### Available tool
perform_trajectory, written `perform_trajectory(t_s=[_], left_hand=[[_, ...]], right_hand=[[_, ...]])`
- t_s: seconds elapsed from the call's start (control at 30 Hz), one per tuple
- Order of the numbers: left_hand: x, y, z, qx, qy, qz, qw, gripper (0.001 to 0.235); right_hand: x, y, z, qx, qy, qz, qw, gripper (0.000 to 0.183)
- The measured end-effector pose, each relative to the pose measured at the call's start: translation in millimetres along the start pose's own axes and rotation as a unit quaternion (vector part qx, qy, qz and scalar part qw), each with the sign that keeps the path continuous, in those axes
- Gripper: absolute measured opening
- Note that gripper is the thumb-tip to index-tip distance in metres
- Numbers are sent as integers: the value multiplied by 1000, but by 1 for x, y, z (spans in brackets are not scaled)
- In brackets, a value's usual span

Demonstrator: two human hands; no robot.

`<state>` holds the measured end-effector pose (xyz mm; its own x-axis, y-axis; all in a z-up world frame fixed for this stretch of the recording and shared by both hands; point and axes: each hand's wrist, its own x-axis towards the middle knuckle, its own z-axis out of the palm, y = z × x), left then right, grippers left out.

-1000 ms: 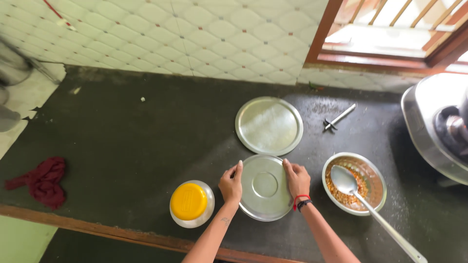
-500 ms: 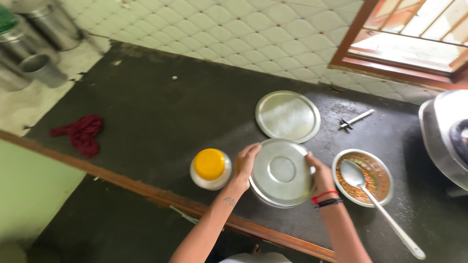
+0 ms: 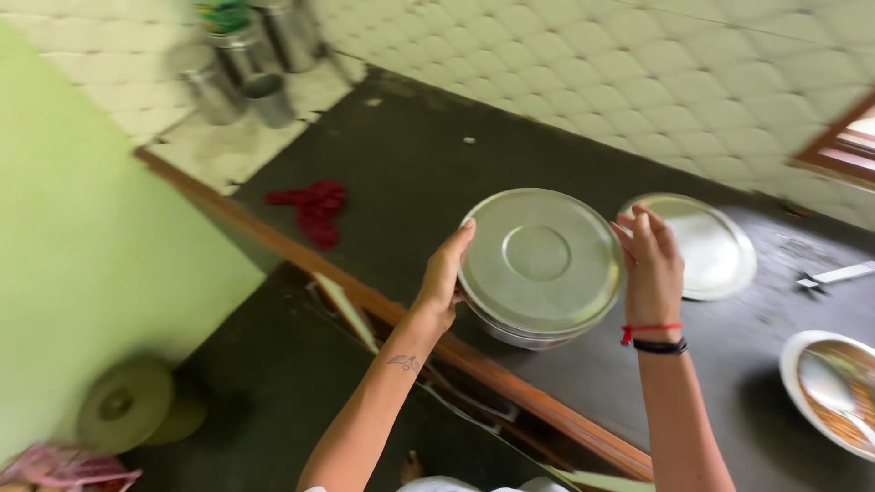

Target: The recorder prepares corn kernels with various spices from a spice box and transfers them into a heated pan with oil on a gas stove to make popcorn.

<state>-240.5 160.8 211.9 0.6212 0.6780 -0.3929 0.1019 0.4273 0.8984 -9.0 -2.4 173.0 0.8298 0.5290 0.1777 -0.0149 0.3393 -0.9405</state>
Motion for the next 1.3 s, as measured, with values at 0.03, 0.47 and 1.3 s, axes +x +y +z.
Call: perform_trajectory(t_s=[0.03,0.47,1.3], left_hand=[[1,5,-25,0,6,3,1000,87],[28,31,-305,-145,180,70,970,74],[312,95,-534,-185,229,7,956,72]], right_hand=[[-10,14,13,4,-6,1,1000,51],[-87,156,12,-539,75,-224,809,83],[101,273,423,-511,30,-259,819,65]])
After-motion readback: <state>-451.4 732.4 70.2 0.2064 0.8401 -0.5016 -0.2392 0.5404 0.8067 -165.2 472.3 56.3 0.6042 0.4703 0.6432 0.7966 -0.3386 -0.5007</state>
